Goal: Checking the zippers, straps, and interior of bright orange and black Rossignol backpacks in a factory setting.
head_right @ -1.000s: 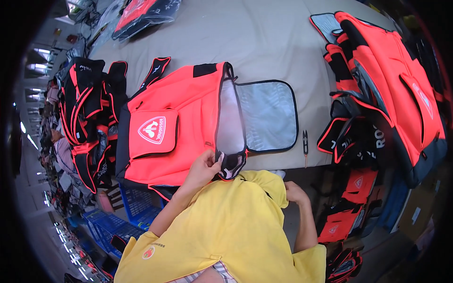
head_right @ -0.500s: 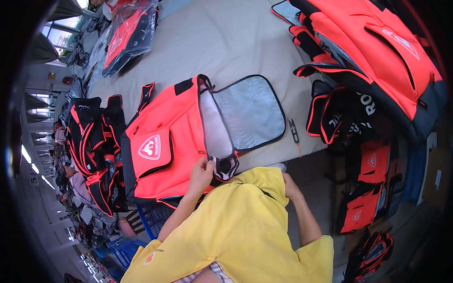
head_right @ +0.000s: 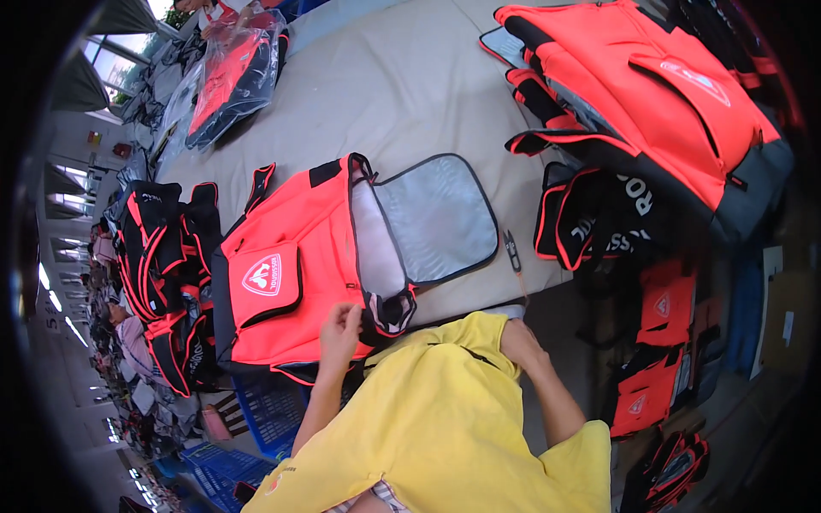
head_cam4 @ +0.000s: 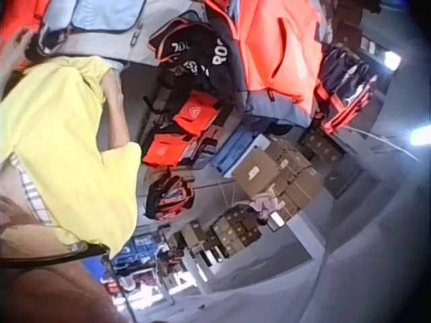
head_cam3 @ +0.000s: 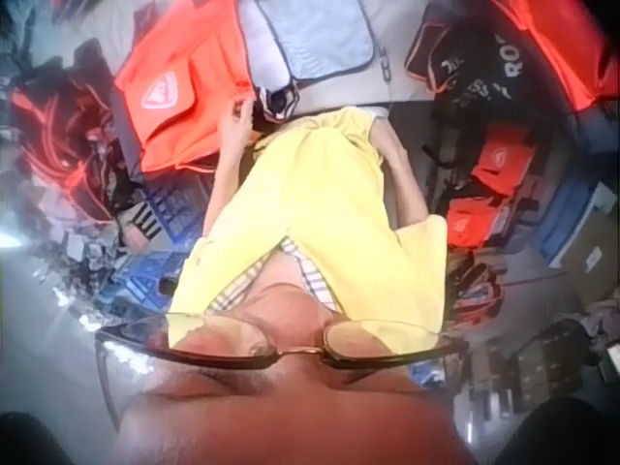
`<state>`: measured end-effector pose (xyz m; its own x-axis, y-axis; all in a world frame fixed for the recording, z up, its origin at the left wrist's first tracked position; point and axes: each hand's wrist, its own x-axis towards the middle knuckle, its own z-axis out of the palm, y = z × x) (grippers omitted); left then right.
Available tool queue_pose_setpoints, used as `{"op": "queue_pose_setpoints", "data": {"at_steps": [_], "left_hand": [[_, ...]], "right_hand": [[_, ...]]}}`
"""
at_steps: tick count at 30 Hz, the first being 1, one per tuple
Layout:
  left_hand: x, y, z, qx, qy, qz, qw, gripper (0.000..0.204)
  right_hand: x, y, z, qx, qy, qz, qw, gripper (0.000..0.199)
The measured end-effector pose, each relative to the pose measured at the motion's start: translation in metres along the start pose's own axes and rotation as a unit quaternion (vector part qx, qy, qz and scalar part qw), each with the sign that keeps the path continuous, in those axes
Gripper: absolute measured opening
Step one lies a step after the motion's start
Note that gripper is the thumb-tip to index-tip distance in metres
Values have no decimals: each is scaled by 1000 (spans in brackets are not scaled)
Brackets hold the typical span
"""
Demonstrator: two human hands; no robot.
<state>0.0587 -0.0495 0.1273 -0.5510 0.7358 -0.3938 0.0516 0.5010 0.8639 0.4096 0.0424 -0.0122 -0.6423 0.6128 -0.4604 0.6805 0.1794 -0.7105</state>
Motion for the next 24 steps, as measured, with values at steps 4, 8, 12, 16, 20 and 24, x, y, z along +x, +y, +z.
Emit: {"op": "queue_pose_setpoints", "data": {"at_steps": [4, 8, 12, 16, 20, 24], "left_hand": [[-88, 115, -27, -102, -89, 123, 983, 17], [-120, 206, -33, -314, -391, 452, 738, 15], [-140, 247, -22, -334, -482, 376, 718, 34], [-145, 249, -20, -483, -483, 311, 661, 32], [-139, 235, -35, -510, -499, 293, 637, 28], [-135, 221, -51, -557, -486, 286, 609, 24]], "right_hand": [[-17, -27, -43, -135, -28, 101, 985, 30], [-15, -35, -74, -238, -62, 96, 965, 27], [-9, -29, -88, -294, -80, 50, 951, 25], [-15, -22, -89, -306, -81, 63, 947, 25], [-27, -20, -79, -303, -94, 107, 942, 23], [-31, -50, -74, -340, -60, 114, 932, 23]]}}
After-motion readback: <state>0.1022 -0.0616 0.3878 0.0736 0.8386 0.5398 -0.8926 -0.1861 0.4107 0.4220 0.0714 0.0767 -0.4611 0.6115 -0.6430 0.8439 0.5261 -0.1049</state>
